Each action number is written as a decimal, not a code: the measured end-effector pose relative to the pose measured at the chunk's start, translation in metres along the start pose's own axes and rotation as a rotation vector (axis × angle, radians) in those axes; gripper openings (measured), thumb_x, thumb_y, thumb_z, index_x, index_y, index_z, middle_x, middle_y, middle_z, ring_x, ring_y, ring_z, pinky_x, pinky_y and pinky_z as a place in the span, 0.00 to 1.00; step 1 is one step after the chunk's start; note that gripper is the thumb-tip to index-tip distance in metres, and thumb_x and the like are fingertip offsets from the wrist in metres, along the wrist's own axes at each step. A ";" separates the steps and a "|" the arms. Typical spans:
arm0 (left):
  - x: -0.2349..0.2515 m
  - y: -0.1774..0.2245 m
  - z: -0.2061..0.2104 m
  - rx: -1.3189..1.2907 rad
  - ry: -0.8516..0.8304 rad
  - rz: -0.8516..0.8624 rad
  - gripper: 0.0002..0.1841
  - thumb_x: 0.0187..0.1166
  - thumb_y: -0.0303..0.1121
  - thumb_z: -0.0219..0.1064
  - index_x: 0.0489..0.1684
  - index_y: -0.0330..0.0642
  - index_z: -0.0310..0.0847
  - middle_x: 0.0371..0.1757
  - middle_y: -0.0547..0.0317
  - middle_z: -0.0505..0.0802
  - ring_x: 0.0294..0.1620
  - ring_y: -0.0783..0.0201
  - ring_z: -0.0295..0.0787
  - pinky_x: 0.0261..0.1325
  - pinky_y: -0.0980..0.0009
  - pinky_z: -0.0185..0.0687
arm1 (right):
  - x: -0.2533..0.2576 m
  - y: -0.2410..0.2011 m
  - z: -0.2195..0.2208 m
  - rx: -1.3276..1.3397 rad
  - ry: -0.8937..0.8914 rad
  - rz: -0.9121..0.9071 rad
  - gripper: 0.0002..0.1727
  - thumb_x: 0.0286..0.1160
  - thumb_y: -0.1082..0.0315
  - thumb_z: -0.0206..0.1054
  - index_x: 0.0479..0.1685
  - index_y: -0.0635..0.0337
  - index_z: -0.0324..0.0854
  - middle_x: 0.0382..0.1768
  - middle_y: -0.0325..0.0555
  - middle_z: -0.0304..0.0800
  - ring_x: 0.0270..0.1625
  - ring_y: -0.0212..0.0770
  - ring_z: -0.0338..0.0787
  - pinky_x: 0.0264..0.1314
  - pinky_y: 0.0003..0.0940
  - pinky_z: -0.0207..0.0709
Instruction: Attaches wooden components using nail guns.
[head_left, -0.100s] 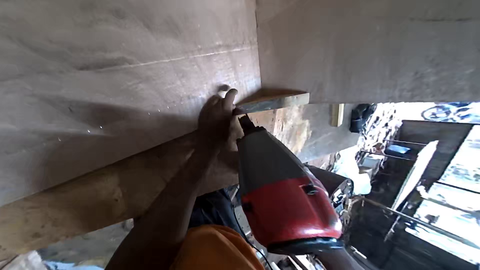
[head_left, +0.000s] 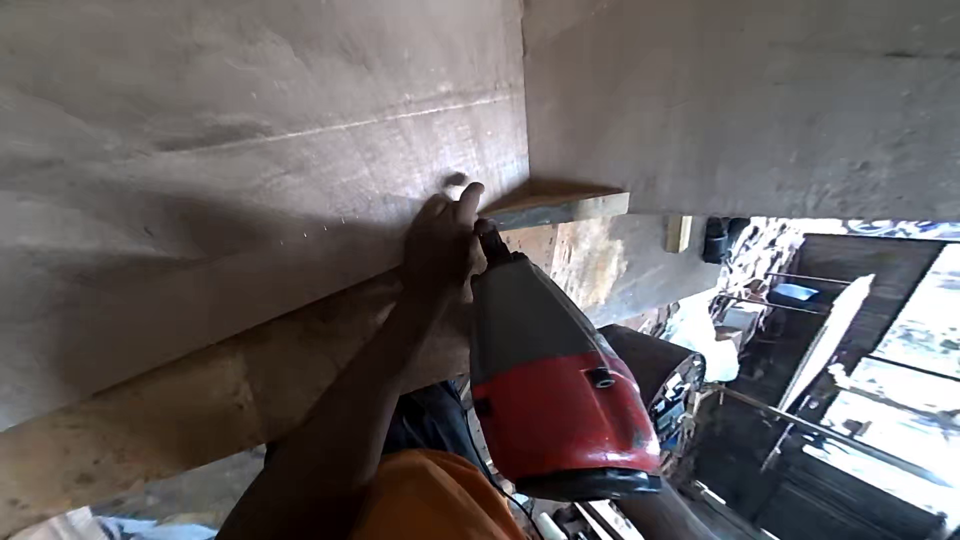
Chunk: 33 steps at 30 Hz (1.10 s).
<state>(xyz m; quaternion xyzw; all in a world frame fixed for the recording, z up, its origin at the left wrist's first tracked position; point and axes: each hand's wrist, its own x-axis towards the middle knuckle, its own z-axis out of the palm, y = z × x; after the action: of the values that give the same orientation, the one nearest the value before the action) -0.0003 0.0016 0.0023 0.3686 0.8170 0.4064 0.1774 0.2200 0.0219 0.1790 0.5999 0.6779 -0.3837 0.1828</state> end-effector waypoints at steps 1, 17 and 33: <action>0.001 0.002 -0.002 -0.015 -0.010 -0.007 0.24 0.78 0.31 0.67 0.75 0.46 0.80 0.49 0.58 0.98 0.57 0.54 0.92 0.64 0.58 0.85 | -0.006 -0.031 0.000 -0.080 0.011 -0.090 0.13 0.80 0.57 0.62 0.50 0.53 0.87 0.34 0.40 0.91 0.36 0.34 0.91 0.38 0.38 0.87; 0.005 0.003 -0.005 -0.036 -0.052 -0.023 0.33 0.75 0.29 0.72 0.84 0.41 0.72 0.42 0.49 0.97 0.44 0.50 0.95 0.50 0.54 0.88 | 0.001 -0.121 -0.003 -0.438 -0.057 -0.215 0.25 0.69 0.56 0.71 0.64 0.60 0.84 0.31 0.46 0.92 0.31 0.46 0.93 0.30 0.52 0.86; 0.001 0.000 -0.004 -0.057 0.035 0.011 0.33 0.77 0.29 0.70 0.87 0.44 0.69 0.46 0.54 0.97 0.47 0.56 0.94 0.56 0.62 0.86 | 0.003 -0.129 0.002 -0.595 -0.081 -0.174 0.35 0.67 0.53 0.73 0.75 0.61 0.77 0.31 0.49 0.92 0.32 0.51 0.94 0.32 0.57 0.85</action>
<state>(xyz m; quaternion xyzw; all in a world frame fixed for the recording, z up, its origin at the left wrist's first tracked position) -0.0028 0.0002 0.0044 0.3605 0.8061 0.4370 0.1712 0.0957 0.0240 0.2147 0.4439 0.8014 -0.2062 0.3438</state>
